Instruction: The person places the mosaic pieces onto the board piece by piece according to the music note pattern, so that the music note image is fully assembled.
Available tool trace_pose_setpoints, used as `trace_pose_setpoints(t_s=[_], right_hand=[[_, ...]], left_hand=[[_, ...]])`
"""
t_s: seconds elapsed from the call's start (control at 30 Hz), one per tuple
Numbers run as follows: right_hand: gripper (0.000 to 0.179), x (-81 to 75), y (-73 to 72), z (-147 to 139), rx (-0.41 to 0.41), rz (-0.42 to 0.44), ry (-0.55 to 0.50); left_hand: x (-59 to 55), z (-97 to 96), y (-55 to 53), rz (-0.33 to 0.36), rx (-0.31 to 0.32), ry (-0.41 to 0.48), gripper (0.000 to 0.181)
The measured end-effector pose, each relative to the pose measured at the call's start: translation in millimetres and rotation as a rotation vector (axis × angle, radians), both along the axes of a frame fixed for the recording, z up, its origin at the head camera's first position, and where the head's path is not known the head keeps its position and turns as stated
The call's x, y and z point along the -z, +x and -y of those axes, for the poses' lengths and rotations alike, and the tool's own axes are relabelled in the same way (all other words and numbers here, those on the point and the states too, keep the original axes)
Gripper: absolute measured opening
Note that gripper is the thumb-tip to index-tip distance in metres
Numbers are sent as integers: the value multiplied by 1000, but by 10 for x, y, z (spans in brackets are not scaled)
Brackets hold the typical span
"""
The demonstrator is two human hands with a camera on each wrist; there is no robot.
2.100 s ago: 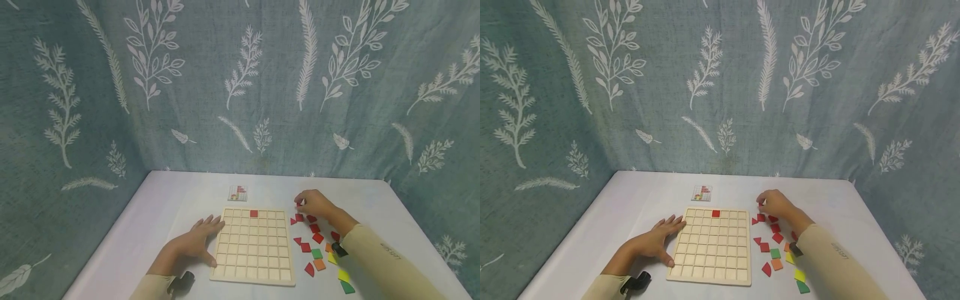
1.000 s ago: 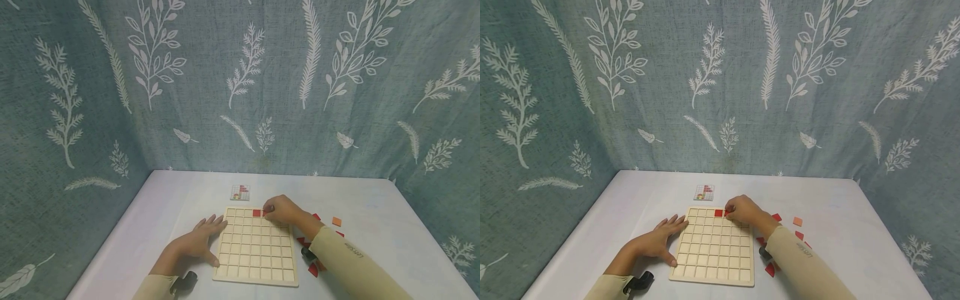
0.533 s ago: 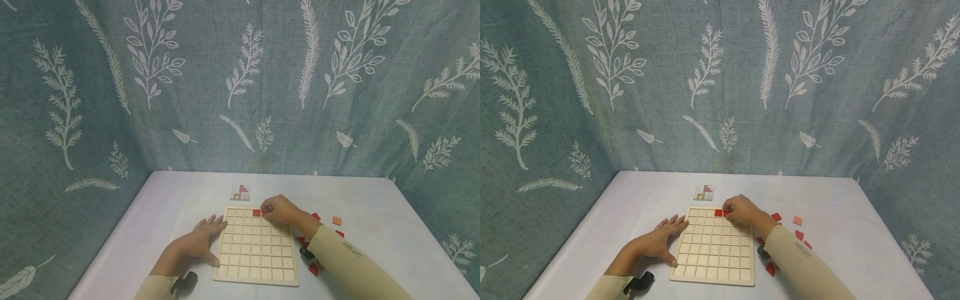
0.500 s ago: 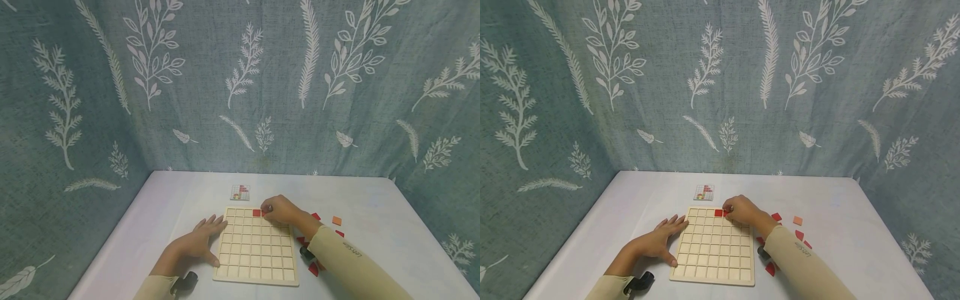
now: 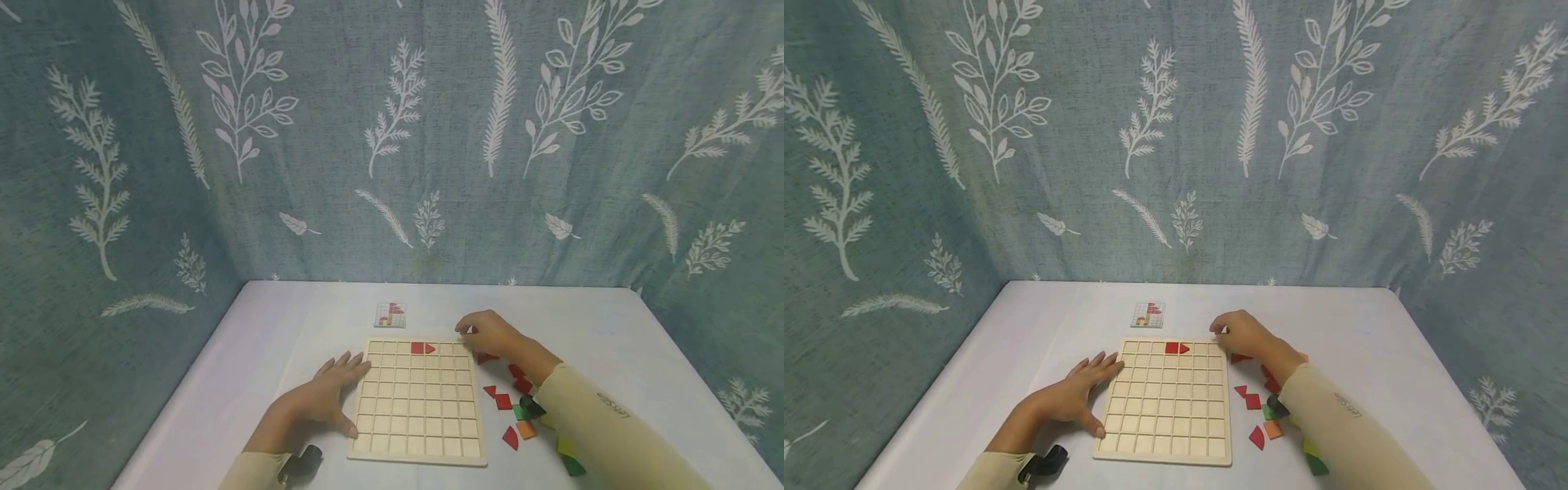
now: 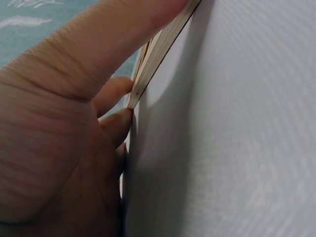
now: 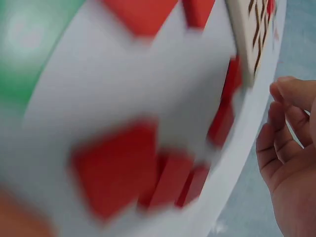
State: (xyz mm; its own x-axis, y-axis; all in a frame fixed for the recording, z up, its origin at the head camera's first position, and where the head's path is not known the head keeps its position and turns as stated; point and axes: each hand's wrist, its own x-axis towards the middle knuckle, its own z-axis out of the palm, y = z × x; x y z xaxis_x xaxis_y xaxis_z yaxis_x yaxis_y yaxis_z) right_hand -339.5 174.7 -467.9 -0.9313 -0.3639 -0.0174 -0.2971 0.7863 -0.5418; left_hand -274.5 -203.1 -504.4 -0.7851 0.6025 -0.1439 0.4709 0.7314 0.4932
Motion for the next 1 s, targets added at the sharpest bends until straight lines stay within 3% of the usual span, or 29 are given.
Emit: trace_pose_setpoints(t_s=[0.13,0.33,0.4,0.73,0.87,1.0], right_hand=[[18,-46,14,-225,6,-9,63],[28,-69,97,-410,80,157,70],[33,-43,116,-446,96,169,108],[29,20,136,-499,74,130,192],[28,-17,126,-458,71,110,165],[24,-70,113,-303,15,44,149]], left_hand=[[2,8,4,-6,-14,6,131],[9,5,5,-12,-20,20,130],[8,-6,8,-6,-22,28,130],[22,-37,2,-9,-15,30,129],[17,-33,2,-6,-17,30,130],[4,-24,0,-3,-22,20,129]])
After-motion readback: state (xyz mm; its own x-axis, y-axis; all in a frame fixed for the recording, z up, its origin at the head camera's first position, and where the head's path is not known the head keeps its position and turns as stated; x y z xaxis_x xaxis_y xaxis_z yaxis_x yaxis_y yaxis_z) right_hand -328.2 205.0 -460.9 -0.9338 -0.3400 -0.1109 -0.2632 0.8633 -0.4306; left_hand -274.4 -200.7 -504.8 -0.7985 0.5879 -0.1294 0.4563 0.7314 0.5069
